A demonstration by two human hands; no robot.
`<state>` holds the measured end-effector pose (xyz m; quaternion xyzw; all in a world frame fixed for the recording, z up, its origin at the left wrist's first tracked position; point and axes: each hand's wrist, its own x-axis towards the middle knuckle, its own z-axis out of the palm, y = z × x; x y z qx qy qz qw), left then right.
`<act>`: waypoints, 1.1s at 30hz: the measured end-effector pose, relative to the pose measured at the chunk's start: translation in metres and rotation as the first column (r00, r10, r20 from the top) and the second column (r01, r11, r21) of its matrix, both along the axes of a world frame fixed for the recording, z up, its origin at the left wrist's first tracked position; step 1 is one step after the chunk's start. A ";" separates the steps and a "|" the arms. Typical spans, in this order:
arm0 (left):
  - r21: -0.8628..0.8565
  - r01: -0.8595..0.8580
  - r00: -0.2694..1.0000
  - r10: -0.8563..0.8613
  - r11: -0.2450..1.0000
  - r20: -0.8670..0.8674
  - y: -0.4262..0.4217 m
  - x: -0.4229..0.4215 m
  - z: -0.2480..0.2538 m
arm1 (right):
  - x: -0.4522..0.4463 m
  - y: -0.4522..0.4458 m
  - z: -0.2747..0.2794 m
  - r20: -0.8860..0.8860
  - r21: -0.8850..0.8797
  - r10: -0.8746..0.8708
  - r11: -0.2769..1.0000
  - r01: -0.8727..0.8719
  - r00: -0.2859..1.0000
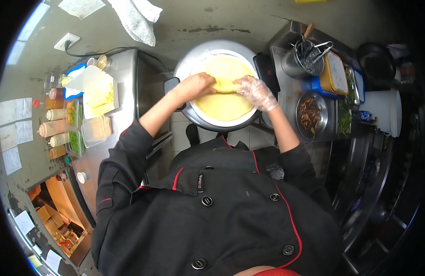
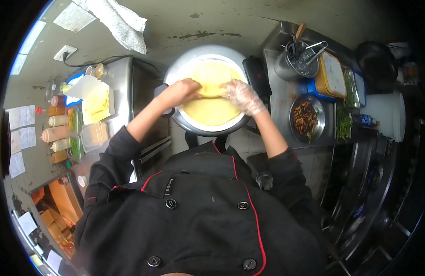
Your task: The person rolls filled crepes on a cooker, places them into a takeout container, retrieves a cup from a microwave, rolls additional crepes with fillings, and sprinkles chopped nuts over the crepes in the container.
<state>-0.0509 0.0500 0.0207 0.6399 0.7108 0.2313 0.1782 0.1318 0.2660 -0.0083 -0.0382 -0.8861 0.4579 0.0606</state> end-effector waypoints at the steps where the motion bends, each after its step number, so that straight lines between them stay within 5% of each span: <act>1: -0.034 0.030 0.997 -0.028 0.999 0.066 0.008 -0.012 0.000 | -0.010 0.003 0.023 0.170 0.074 -0.010 0.997 -0.002 0.985; 4: -0.102 0.080 0.978 -0.058 0.992 0.200 0.031 -0.042 0.000 | -0.038 0.020 0.048 0.440 0.170 -0.056 0.985 -0.022 0.896; 7: -0.145 0.154 0.959 -0.112 0.977 0.259 0.045 -0.065 -0.014 | -0.055 0.034 0.034 0.306 0.320 0.060 0.933 -0.162 0.950; 10: -0.377 0.190 0.925 -0.037 0.907 0.377 0.055 -0.075 -0.011 | -0.059 0.035 0.024 0.228 0.289 0.019 0.953 -0.087 0.974; 13: -0.415 0.107 0.948 0.033 0.904 0.316 0.056 -0.074 -0.008 | -0.061 0.036 0.026 0.199 0.401 0.004 0.912 -0.085 0.980; 16: -0.316 0.005 0.911 0.126 0.949 0.392 0.048 -0.072 -0.013 | -0.055 0.044 0.026 0.229 0.023 -0.164 0.986 0.163 0.960; 22: -0.192 -0.086 0.863 0.169 0.978 0.476 0.037 -0.061 -0.015 | -0.019 0.041 0.027 0.213 -0.043 -0.347 0.930 0.364 0.913; 24: -0.026 -0.141 0.925 0.141 0.990 0.354 0.033 -0.051 -0.010 | -0.010 0.039 -0.019 0.175 -0.316 -0.342 0.869 0.382 0.923; 26: 0.212 -0.148 0.949 0.078 0.966 0.305 0.029 -0.043 -0.010 | -0.010 0.023 -0.014 0.092 -0.159 -0.376 0.909 0.386 0.922; 28: 0.283 -0.082 0.981 0.027 0.956 0.192 0.026 -0.039 -0.003 | -0.016 0.011 0.004 0.031 -0.002 -0.373 0.928 0.374 0.927; 33: 0.336 0.147 0.989 -0.140 0.930 -0.045 0.021 -0.039 -0.014 | -0.031 0.016 -0.011 -0.067 0.080 -0.314 0.944 0.319 0.947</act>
